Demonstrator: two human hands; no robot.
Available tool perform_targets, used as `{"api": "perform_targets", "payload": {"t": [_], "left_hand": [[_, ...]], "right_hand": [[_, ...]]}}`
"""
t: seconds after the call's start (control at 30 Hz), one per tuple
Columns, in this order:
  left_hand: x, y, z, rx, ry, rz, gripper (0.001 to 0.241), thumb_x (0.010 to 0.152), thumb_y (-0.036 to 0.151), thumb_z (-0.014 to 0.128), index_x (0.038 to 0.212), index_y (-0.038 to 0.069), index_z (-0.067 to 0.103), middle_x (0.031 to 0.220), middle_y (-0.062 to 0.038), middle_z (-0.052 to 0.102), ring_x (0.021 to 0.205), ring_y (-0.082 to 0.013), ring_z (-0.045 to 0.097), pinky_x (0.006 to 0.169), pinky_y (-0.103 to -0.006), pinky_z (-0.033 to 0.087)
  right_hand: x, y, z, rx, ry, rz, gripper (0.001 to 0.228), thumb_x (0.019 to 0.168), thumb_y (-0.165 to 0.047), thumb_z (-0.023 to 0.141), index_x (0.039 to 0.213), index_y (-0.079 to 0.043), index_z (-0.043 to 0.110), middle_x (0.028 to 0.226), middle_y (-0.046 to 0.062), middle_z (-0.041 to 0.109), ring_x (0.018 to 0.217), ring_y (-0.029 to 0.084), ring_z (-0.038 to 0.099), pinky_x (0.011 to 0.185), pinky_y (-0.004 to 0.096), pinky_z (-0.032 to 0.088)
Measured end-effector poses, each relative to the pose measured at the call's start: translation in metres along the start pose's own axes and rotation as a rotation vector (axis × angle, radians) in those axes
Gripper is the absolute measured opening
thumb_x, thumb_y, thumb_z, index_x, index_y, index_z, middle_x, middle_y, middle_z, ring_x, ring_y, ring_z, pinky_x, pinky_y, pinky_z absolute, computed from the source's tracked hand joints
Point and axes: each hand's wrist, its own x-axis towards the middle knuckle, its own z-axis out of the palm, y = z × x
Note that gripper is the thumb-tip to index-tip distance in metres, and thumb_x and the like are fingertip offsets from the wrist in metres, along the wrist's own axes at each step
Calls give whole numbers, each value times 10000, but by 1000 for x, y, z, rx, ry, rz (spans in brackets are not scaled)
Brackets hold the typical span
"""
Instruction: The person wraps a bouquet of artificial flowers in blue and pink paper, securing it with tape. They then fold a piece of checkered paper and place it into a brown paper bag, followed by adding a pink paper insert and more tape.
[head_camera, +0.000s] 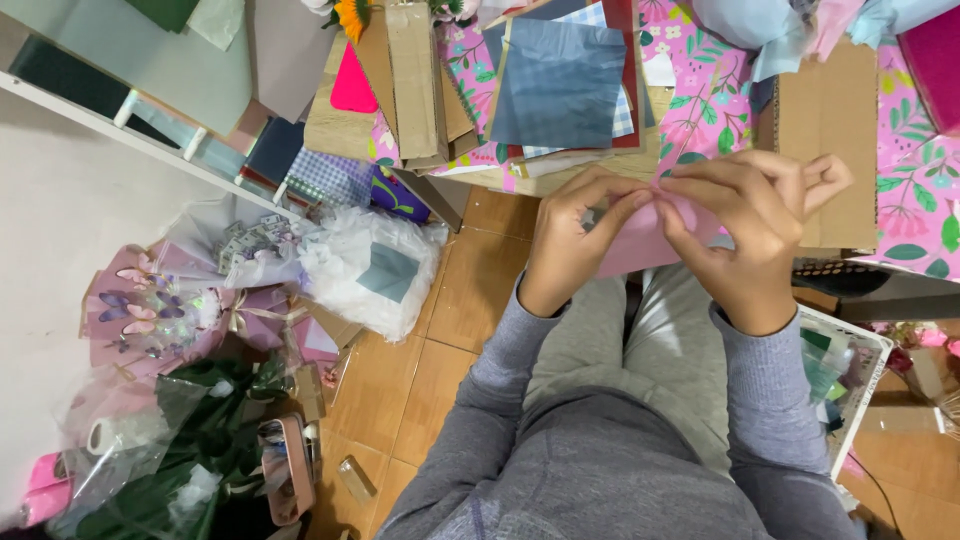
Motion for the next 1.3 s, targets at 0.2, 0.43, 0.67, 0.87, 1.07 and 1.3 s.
{"api": "perform_targets", "payload": {"t": [0.2,0.43,0.67,0.87,1.07,1.3], "left_hand": [[10,-20,-1,48,1,68,109,984,183,682,1013,89,730,1014,-27,734,997,-184,690,940,-309,525],[47,-62,-17,244,-3,68,113,960,285,728,1021,196,764,865,-66,689,837,-276,714,826,-406,565],[95,-107,-11,834,290,357,279,1097,275,505,1278,103,627,1331,-106,599,1123,-312,640,1017,-455,489],[116,-234,-13,889,-181,122,483,1115,284,436,1528,33,441,1586,-209,426,1446,-438,422,1196,-526,364],[107,-222,-16,984,-269,-13,583,1081,576,252,1612,345,322,1699,-61,260,1557,-419,210,1249,-575,176],[100,-206,-17,992,-280,20,610,1039,678,322,1591,420,353,1700,-136,213,1545,-493,146,1249,-619,145]], "right_hand": [[0,8,11,62,-19,131,33,1029,12,814,1030,28,786,1019,143,722,1112,339,556,1018,432,464],[-7,55,73,415,-95,534,74,961,-133,818,1011,-121,766,885,81,729,829,260,688,829,388,502],[31,112,199,433,337,755,69,919,-85,624,883,-141,604,694,-47,604,614,62,553,606,234,469],[29,101,223,-214,89,532,210,743,-54,685,865,-136,534,865,29,591,874,293,568,765,454,403],[39,79,124,-161,142,530,48,981,-163,597,952,-144,565,923,1,594,870,232,553,785,414,350],[31,148,39,-768,0,732,656,819,-382,886,1205,-64,462,1145,133,509,1037,377,544,753,534,445]]}}
